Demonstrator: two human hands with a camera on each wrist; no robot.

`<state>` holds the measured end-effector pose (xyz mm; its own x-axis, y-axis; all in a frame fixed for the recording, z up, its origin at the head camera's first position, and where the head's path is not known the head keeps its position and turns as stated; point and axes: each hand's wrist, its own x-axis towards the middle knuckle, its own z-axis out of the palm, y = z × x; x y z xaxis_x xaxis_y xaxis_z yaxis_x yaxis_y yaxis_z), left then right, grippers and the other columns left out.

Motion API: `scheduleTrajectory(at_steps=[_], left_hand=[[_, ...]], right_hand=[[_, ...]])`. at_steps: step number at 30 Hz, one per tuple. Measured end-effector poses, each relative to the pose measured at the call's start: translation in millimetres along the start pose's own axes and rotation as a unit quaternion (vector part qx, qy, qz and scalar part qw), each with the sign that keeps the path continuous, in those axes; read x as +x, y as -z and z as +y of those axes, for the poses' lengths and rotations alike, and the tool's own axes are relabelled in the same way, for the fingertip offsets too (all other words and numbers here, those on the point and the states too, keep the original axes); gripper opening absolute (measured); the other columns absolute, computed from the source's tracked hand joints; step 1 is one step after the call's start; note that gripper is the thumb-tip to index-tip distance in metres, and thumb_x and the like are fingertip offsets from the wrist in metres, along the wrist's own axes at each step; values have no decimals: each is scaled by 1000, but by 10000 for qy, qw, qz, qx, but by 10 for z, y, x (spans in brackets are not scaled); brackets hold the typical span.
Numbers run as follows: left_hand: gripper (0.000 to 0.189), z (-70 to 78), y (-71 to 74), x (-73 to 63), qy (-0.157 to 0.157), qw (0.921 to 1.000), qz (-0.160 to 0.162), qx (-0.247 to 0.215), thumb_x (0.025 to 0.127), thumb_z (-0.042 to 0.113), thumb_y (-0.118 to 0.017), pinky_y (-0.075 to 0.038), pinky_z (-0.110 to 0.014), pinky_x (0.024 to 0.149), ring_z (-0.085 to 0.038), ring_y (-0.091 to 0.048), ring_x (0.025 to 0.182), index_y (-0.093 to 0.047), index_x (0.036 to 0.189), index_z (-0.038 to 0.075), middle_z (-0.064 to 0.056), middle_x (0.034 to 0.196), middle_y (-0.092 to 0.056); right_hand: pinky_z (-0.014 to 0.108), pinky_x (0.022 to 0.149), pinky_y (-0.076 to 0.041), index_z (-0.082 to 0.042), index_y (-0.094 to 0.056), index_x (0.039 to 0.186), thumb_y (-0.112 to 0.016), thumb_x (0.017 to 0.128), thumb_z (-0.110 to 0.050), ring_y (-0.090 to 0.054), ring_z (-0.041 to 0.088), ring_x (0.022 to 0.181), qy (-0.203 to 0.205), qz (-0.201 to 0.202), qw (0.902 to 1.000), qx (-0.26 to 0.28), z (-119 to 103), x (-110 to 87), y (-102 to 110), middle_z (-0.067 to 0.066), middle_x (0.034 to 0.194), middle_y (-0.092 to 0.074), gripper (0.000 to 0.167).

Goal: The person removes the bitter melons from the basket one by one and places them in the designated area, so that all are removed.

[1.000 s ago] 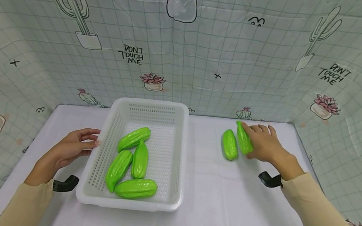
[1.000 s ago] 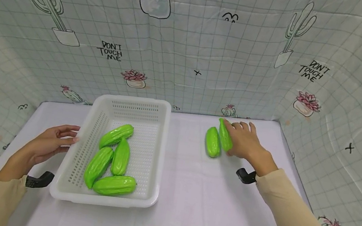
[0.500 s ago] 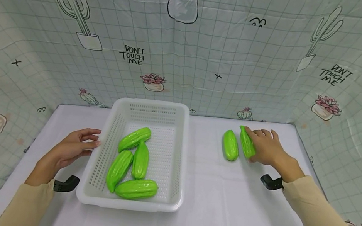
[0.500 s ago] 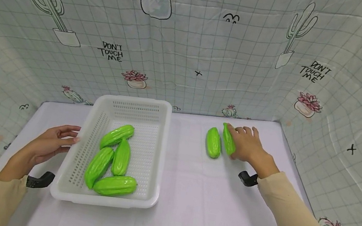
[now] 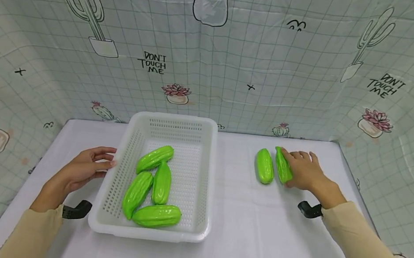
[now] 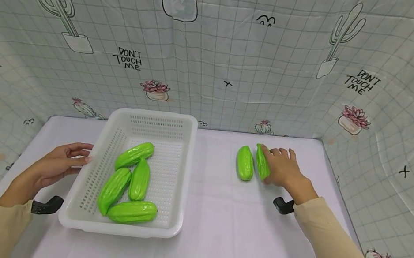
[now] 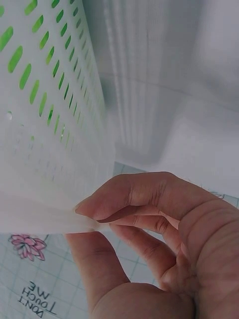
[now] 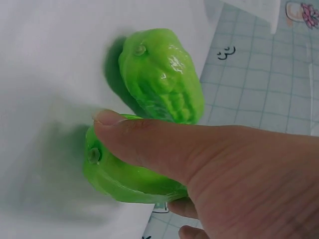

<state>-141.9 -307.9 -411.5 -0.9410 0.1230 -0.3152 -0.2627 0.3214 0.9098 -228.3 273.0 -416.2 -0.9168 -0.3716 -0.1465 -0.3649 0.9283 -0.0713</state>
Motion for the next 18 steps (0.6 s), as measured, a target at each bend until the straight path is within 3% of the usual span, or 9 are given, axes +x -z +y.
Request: scheduleTrajectory(at_steps=[18], left_hand=[[66, 17, -12, -10, -14, 10000, -2, -10, 108, 11, -63, -58, -23, 86, -4, -67, 98, -28, 161, -8, -25, 147, -48]], right_hand=[[77, 116, -25, 6, -29, 162, -93, 80, -26, -43, 61, 138, 59, -240, 9997, 86, 3, 81, -77, 36, 149, -49, 109]])
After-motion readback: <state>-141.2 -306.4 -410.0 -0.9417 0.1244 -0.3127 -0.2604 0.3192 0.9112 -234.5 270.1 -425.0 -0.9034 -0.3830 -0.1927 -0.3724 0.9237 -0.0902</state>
